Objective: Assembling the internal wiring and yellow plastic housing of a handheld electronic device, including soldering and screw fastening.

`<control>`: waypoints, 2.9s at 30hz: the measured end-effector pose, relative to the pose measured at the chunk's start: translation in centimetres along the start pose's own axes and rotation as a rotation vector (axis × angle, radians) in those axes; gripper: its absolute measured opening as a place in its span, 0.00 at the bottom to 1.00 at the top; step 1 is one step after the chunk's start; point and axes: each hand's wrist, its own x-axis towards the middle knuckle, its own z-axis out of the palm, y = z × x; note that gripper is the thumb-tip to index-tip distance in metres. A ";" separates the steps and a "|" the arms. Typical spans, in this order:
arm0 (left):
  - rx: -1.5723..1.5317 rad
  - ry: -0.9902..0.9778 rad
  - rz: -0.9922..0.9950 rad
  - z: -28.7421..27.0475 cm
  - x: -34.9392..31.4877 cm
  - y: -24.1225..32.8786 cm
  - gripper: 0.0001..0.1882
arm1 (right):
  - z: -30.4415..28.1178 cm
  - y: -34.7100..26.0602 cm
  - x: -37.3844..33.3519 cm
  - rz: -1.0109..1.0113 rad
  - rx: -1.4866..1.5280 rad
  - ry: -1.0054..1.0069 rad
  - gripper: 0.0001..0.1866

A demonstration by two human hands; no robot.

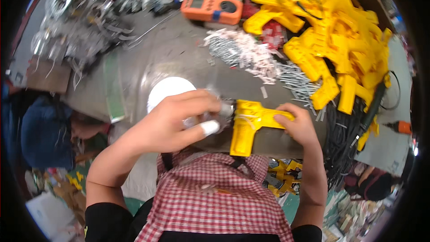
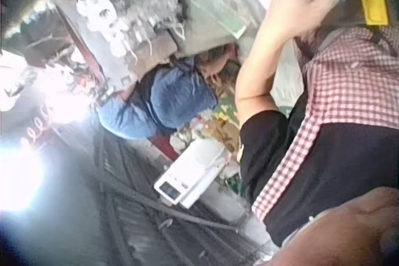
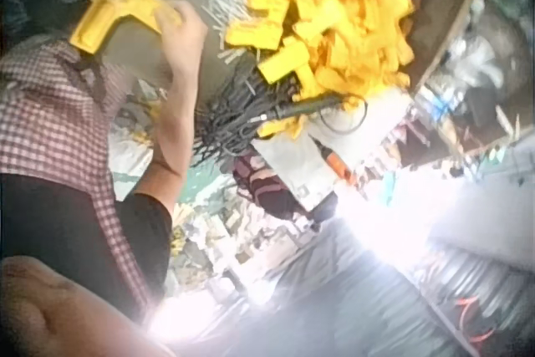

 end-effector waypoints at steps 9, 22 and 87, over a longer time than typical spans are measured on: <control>-0.321 0.315 -0.745 5.4 -16.1 -6.8 0.18 | 9.5 -10.6 -2.4 -0.661 -0.049 -0.121 0.12; -0.707 0.310 -0.743 4.7 -16.7 -6.9 0.19 | 18.3 -10.5 -0.3 -0.815 -0.225 0.066 0.13; 0.268 -0.003 -0.248 5.4 7.1 -1.9 0.10 | -2.6 -5.5 16.6 -0.105 -0.714 0.479 0.08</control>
